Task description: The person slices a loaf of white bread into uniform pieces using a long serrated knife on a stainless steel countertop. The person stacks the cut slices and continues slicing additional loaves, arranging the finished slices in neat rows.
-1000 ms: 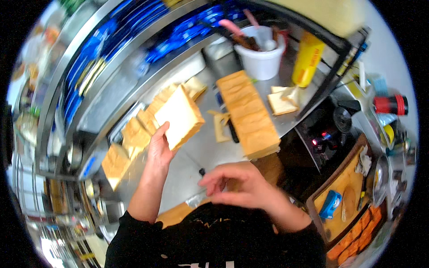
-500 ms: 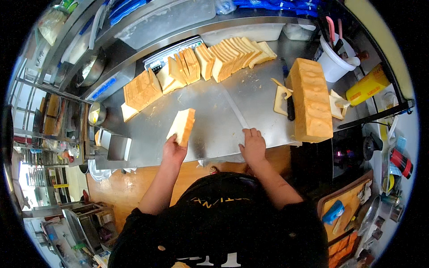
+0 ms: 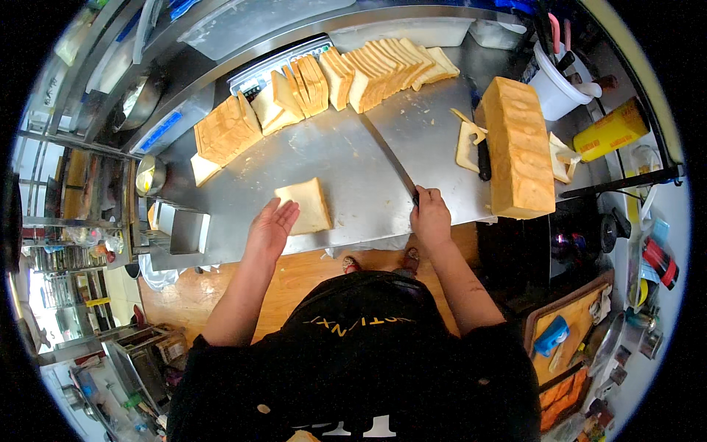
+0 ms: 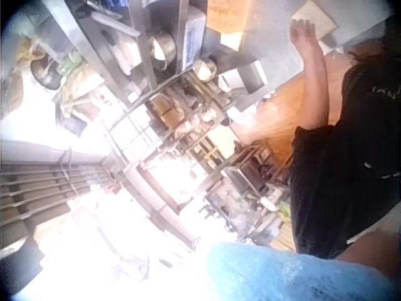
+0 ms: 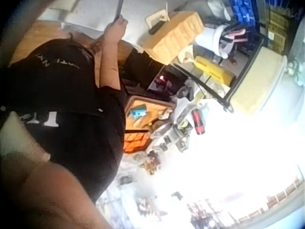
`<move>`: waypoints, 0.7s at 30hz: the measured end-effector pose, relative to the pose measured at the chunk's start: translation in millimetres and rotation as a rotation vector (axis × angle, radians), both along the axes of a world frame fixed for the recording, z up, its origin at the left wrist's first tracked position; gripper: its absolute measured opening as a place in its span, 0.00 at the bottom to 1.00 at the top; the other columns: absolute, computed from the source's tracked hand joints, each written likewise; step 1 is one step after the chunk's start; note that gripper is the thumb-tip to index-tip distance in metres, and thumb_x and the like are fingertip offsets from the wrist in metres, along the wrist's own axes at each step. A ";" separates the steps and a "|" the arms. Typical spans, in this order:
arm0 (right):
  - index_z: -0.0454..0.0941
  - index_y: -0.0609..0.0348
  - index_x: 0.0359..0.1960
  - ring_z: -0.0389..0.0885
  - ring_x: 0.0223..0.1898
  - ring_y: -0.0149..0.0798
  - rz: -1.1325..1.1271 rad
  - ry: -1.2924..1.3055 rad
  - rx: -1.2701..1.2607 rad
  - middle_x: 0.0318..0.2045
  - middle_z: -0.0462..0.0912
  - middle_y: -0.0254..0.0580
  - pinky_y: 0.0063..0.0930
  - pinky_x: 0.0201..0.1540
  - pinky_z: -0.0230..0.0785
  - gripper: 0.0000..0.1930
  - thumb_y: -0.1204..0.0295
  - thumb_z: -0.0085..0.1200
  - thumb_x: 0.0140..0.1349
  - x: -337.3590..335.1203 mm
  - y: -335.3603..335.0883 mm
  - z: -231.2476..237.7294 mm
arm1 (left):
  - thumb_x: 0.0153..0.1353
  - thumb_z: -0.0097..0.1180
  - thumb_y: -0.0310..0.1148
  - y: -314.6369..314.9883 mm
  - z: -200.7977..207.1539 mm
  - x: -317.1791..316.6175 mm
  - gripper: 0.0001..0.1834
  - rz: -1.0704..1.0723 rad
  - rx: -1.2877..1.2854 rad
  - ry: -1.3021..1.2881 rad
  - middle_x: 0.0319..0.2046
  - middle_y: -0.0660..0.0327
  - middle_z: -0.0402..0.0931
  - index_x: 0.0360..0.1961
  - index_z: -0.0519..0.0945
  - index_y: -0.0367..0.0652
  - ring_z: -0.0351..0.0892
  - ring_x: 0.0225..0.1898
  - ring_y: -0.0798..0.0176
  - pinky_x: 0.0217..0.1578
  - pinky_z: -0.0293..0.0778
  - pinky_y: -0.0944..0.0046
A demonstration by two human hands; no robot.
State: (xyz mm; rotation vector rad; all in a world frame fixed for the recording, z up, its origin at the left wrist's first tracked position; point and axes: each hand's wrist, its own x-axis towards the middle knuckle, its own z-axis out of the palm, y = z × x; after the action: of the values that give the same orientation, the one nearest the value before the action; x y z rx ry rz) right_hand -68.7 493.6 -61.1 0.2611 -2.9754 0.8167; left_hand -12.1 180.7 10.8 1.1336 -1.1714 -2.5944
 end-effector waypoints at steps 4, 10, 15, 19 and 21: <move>0.74 0.62 0.47 0.78 0.35 0.51 0.014 -0.037 -0.085 0.36 0.76 0.51 0.36 0.40 0.72 0.18 0.76 0.52 0.52 2.1 11.3 -0.3 | 0.53 0.62 0.31 -23.3 -32.1 -10.9 0.24 -0.449 -1.178 0.146 0.50 0.49 0.70 0.52 0.71 0.38 0.72 0.50 0.52 0.55 0.68 0.57; 0.74 0.66 0.46 0.77 0.27 0.38 -0.028 -0.414 -0.515 0.30 0.81 0.42 0.29 0.33 0.70 0.14 0.76 0.51 0.59 33.4 21.5 5.1 | 0.46 0.65 0.33 -44.1 -43.4 -40.4 0.27 -0.894 -1.901 0.237 0.52 0.49 0.71 0.50 0.74 0.44 0.71 0.51 0.48 0.53 0.67 0.54; 0.72 0.63 0.50 0.71 0.22 0.24 -0.068 -0.591 -0.756 0.29 0.79 0.34 0.20 0.25 0.66 0.14 0.75 0.49 0.63 57.1 25.3 21.3 | 0.49 0.63 0.41 -30.5 -47.1 -39.4 0.23 -1.116 -1.811 -0.350 0.42 0.47 0.77 0.43 0.75 0.37 0.76 0.42 0.45 0.44 0.73 0.53; 0.67 0.59 0.56 0.69 0.20 0.22 -0.119 -0.628 -0.939 0.24 0.76 0.32 0.17 0.22 0.64 0.17 0.74 0.46 0.66 62.2 23.9 32.3 | 0.56 0.56 0.44 -19.0 -79.1 -7.1 0.20 -0.954 -1.014 -0.507 0.28 0.47 0.78 0.35 0.76 0.34 0.79 0.31 0.53 0.35 0.75 0.57; 0.65 0.58 0.57 0.67 0.18 0.22 -0.131 -0.652 -0.976 0.21 0.73 0.31 0.17 0.21 0.63 0.18 0.74 0.45 0.66 61.0 19.7 41.6 | 0.60 0.53 0.40 22.6 -82.5 13.1 0.17 -0.847 -0.576 -0.317 0.26 0.51 0.79 0.35 0.76 0.32 0.80 0.29 0.61 0.31 0.76 0.63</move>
State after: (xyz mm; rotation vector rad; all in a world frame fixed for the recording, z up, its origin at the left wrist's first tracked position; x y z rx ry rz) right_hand -7.8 513.3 -19.5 -0.2973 -2.5346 2.5227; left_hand 1.0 203.3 -71.7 1.0705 -2.7277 -2.2202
